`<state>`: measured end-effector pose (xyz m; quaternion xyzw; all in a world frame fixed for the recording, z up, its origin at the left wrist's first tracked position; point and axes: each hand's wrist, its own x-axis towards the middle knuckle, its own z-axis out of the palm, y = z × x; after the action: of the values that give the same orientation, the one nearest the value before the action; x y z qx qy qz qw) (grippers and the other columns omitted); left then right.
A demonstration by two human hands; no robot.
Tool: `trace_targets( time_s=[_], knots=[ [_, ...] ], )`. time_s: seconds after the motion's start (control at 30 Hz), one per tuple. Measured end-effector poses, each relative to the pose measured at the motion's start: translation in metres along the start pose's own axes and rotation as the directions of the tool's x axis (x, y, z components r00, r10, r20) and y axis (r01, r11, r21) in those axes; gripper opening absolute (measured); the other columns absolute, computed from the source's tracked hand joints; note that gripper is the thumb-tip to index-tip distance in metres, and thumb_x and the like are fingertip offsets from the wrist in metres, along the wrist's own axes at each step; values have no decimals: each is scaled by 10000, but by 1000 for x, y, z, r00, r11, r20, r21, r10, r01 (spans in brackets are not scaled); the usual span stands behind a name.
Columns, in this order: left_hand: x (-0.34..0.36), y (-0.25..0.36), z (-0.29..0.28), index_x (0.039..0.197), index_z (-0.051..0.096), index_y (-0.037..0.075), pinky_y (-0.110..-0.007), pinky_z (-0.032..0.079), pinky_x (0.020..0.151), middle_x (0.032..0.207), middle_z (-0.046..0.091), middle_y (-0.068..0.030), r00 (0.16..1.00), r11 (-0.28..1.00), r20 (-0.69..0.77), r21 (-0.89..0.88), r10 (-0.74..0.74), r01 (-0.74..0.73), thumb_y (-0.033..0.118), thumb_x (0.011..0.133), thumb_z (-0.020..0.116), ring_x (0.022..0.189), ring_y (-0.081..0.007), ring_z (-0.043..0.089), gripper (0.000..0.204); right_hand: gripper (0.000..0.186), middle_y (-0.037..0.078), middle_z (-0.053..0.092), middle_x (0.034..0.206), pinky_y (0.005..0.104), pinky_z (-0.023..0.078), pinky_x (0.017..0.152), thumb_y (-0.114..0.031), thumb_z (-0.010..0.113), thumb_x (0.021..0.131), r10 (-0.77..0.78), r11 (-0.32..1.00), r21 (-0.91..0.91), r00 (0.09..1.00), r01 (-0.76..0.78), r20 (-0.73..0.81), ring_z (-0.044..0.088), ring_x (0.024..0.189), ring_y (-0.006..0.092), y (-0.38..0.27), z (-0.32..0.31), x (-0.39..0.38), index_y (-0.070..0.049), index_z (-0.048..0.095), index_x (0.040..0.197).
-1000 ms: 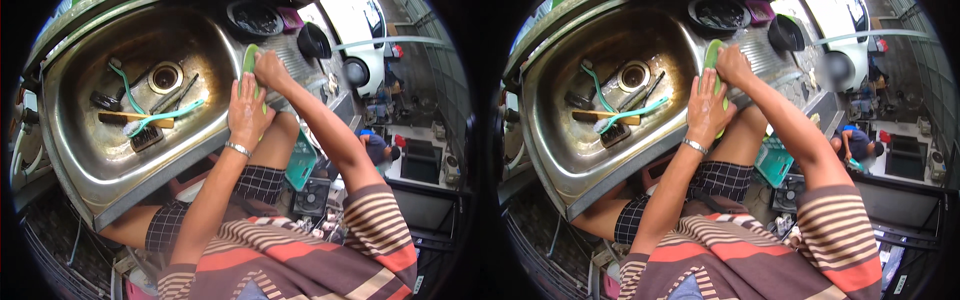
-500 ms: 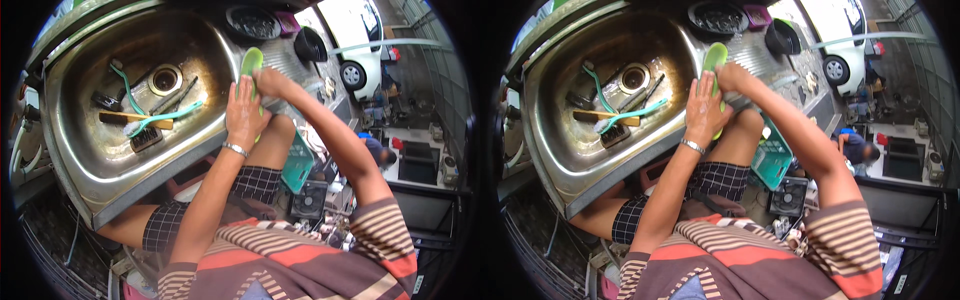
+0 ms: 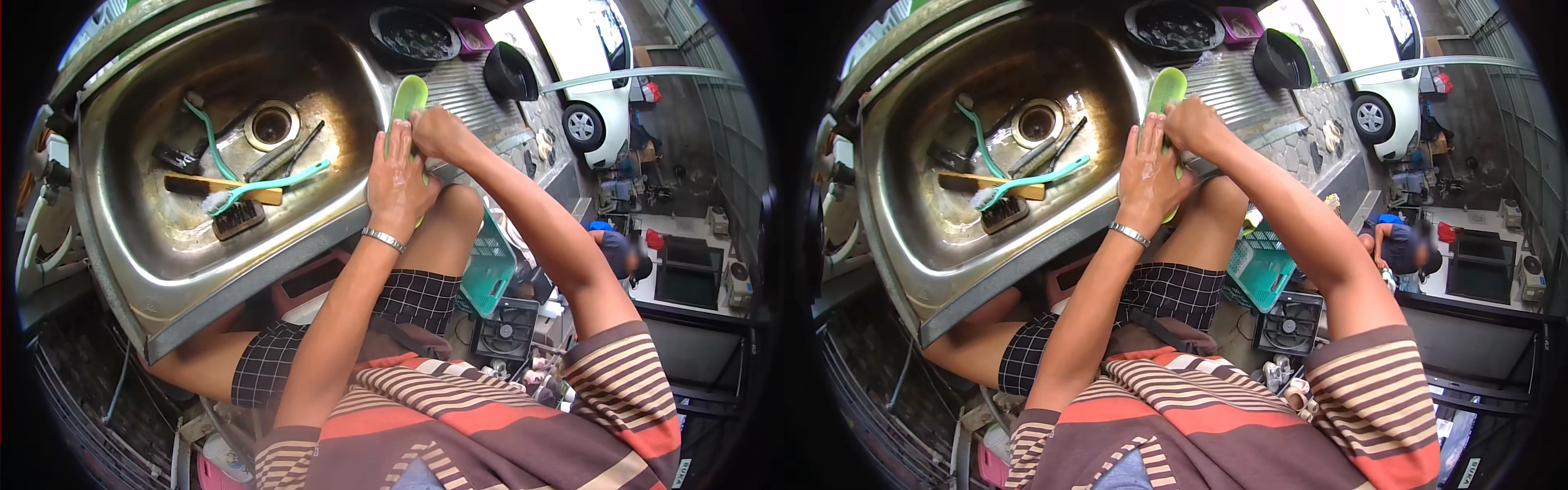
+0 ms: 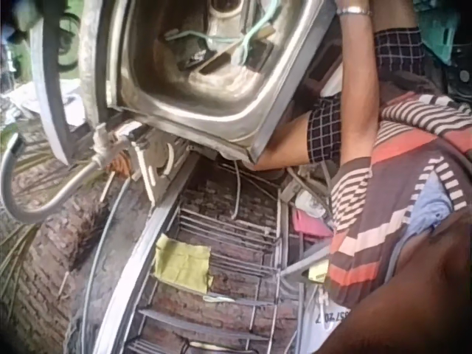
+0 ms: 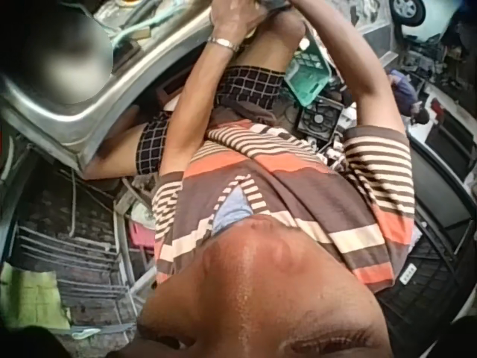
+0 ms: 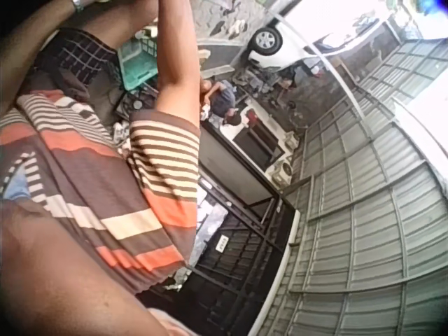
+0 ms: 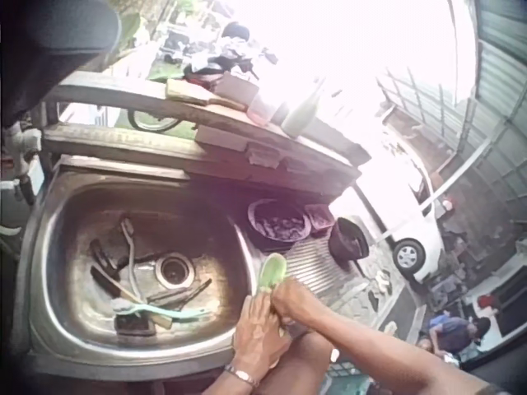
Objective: Scrubbing and rinsing shoe insoles in a sink with a brush and water.
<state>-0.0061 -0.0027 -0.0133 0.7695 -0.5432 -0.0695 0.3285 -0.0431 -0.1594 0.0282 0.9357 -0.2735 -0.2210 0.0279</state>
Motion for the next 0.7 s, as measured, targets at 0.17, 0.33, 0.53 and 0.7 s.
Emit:
trace_targets(
  time_s=[0.17, 0.33, 0.53, 0.7],
  knots=[
    [4, 21, 3, 1425, 606, 64, -467, 136, 1292, 1626, 401, -205, 998, 995, -4, -87, 57, -57, 438, 892, 554, 1573, -298, 257, 654, 355, 393, 682, 998, 560, 596, 811, -260, 581, 968, 446, 893, 118, 817, -435, -365, 723, 935, 499, 35, 12, 37, 73, 676, 1045],
    [-3, -2, 8, 1415, 623, 48, -466, 122, 1296, 1652, 361, -199, 999, 999, 37, -52, 15, -13, 449, 898, 548, 1581, -289, 231, 658, 319, 347, 699, 904, 562, 594, 818, -233, 580, 938, -40, 994, -101, 999, 37, -28, 723, 883, 501, 12, 7, 1, 48, 686, 1047],
    [1, 5, -11, 1424, 620, 64, -466, 119, 1295, 1660, 347, -195, 1000, 995, 29, -104, -3, 6, 451, 899, 556, 1586, -281, 217, 656, 396, 393, 673, 1072, 569, 573, 883, -285, 549, 988, 138, 987, -90, 990, -135, 30, 702, 1040, 490, 32, 1, 43, 52, 684, 1147],
    [-2, 18, 2, 1415, 627, 64, -468, 134, 1293, 1650, 364, -192, 998, 987, 46, -157, 42, -35, 449, 893, 581, 1581, -282, 227, 650, 326, 356, 700, 973, 567, 586, 830, -251, 568, 949, 183, 974, -117, 978, -195, -104, 713, 929, 515, 76, 32, 46, 29, 670, 1079]
  ],
)
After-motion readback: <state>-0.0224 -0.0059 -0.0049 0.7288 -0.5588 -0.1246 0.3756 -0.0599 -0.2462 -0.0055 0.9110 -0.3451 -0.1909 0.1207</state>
